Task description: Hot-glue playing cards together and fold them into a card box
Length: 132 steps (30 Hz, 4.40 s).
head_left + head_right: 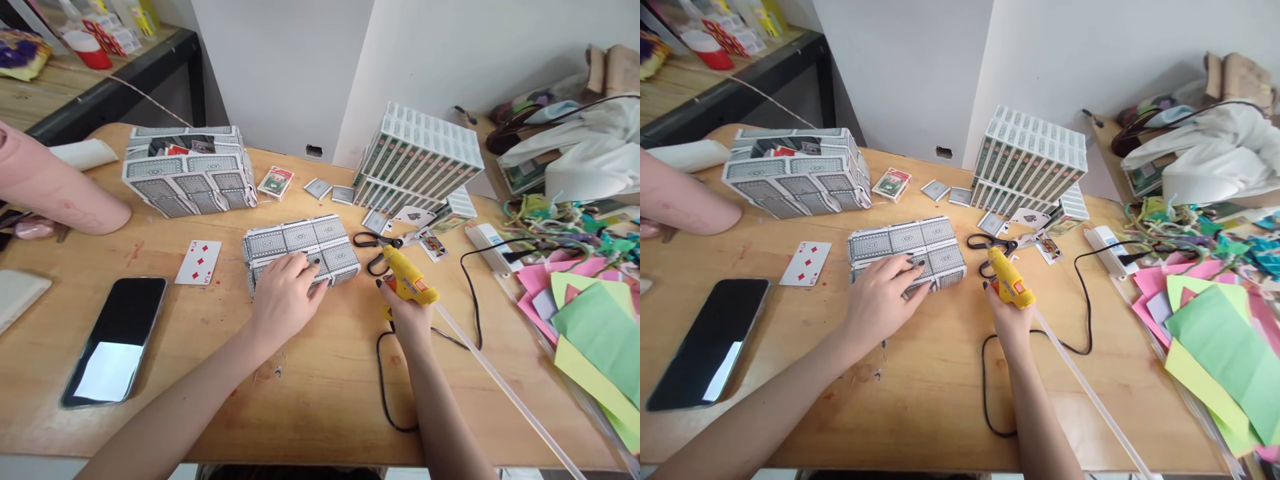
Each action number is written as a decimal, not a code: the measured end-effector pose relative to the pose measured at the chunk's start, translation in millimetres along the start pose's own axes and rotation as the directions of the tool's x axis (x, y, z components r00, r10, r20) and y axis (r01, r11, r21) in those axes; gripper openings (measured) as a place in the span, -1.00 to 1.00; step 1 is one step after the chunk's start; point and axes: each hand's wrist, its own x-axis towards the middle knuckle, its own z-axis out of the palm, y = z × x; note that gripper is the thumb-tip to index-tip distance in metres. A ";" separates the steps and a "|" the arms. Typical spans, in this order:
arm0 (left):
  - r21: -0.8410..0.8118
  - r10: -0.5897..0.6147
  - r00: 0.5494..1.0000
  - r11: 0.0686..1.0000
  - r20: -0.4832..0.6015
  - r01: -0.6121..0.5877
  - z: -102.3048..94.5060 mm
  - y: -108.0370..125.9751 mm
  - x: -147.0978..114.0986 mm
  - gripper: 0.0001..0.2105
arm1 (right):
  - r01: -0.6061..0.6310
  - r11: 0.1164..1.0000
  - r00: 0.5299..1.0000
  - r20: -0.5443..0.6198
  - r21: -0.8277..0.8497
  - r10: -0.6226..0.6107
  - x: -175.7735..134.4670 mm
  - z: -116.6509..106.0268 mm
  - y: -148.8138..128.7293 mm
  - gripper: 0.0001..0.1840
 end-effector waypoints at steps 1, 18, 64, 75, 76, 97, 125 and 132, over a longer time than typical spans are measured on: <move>-0.020 0.009 1.000 1.000 -0.007 -0.009 1.2 -1.0 -0.4 -0.84 | 0.003 1.000 1.000 0.008 0.007 -0.003 0.1 0.2 1.1 -0.70; 0.026 0.177 0.983 0.984 -0.048 -0.176 4.2 -5.9 -1.1 -0.87 | -0.044 0.999 0.998 0.054 0.002 0.044 -2.4 -3.9 -1.2 -0.69; -0.213 -0.231 0.960 0.941 0.161 0.262 -6.8 -9.3 -3.7 -0.14 | 0.430 0.879 0.539 0.839 -0.205 -0.068 22.6 5.9 -86.6 -0.93; -0.241 -0.261 0.947 0.923 0.186 0.301 -8.5 -9.0 -1.6 -0.11 | 0.512 0.823 0.502 0.863 -0.247 -0.054 19.7 18.2 -98.1 -0.93; -0.240 -0.264 0.946 0.922 0.187 0.305 -8.3 -9.0 -1.9 -0.11 | 0.517 0.818 0.497 0.866 -0.251 -0.048 19.8 18.5 -98.1 -0.91; -0.243 -0.252 0.952 0.926 0.173 0.289 -6.5 -8.9 -3.4 -0.05 | 0.465 0.851 0.480 0.877 -0.243 -0.012 20.6 20.8 -100.7 -0.85; -0.244 -0.294 0.925 0.904 0.239 0.351 -8.4 -7.2 -2.4 -0.04 | 0.486 0.791 0.489 0.866 -0.373 0.108 23.7 14.7 -105.5 -0.86; -0.258 -0.291 0.927 0.901 0.238 0.349 -9.2 -6.8 -2.0 -0.02 | 0.532 0.769 0.467 0.880 -0.354 0.081 19.9 16.6 -106.5 -0.88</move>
